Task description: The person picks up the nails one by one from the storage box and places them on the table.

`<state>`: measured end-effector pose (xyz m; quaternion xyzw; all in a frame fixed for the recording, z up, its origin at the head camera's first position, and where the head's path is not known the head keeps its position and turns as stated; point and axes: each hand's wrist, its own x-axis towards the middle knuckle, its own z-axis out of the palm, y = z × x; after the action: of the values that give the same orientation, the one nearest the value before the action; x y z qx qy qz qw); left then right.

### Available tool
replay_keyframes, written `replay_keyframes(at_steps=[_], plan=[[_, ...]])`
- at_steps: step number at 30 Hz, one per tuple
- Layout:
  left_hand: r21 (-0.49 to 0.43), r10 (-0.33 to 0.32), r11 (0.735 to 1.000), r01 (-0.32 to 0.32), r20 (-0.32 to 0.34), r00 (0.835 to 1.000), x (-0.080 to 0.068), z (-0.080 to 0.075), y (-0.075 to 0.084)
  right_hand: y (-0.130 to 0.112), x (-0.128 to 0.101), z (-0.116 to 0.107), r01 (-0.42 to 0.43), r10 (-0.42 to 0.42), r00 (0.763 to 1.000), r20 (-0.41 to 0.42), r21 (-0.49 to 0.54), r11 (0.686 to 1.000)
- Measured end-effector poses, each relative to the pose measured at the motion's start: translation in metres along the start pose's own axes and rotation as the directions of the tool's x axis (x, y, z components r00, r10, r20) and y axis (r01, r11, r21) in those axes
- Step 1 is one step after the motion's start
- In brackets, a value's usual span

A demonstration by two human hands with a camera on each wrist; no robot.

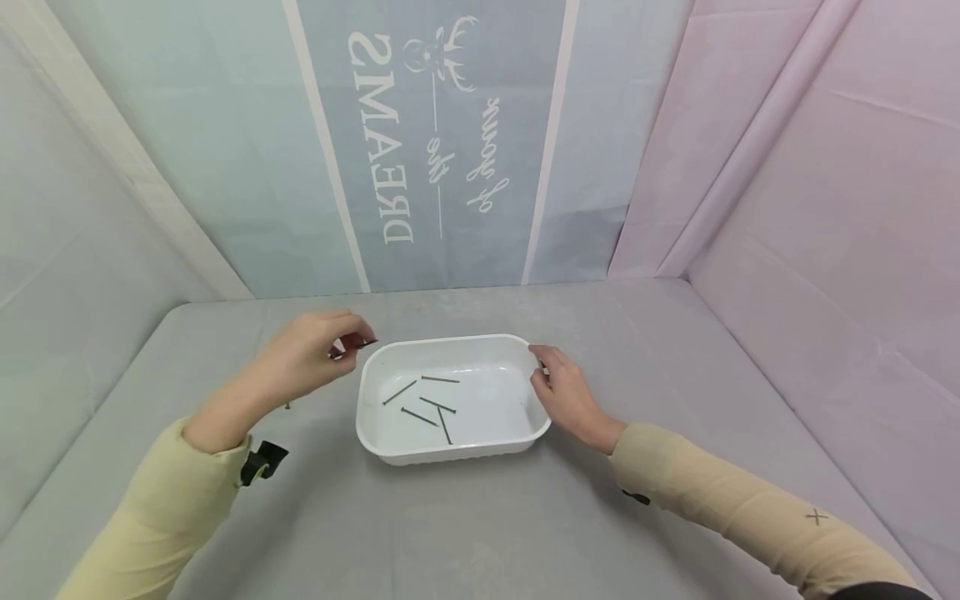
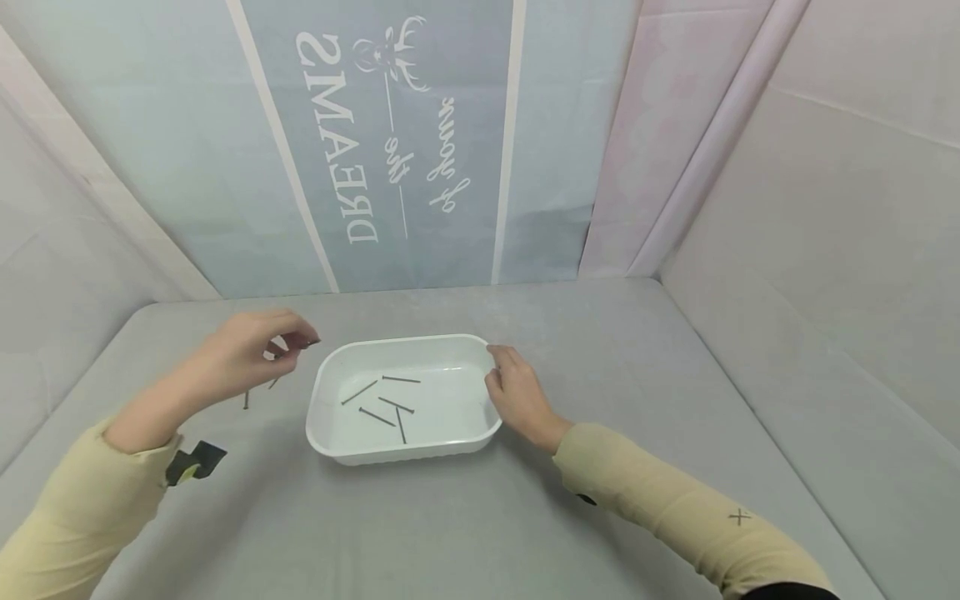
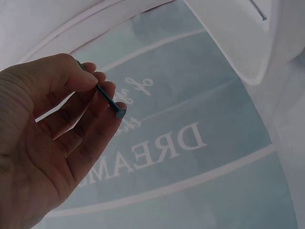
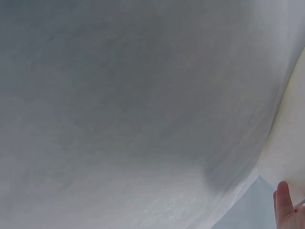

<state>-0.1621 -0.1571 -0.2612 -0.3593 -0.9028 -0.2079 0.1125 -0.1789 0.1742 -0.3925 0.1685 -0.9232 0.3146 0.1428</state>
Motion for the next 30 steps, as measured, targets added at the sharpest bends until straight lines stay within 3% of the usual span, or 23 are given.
replay_keyframes(at_steps=[16,30], plan=[[-0.024,-0.127,0.992,0.128,0.023,0.992,-0.025,-0.001,-0.021,-0.001,0.0,0.0,-0.007,0.007,1.0,0.003,-0.006,1.0],[-0.023,-0.222,0.974,0.227,0.118,0.968,-0.043,0.012,-0.045,-0.001,0.001,0.0,-0.01,0.01,1.0,0.008,-0.011,1.0]])
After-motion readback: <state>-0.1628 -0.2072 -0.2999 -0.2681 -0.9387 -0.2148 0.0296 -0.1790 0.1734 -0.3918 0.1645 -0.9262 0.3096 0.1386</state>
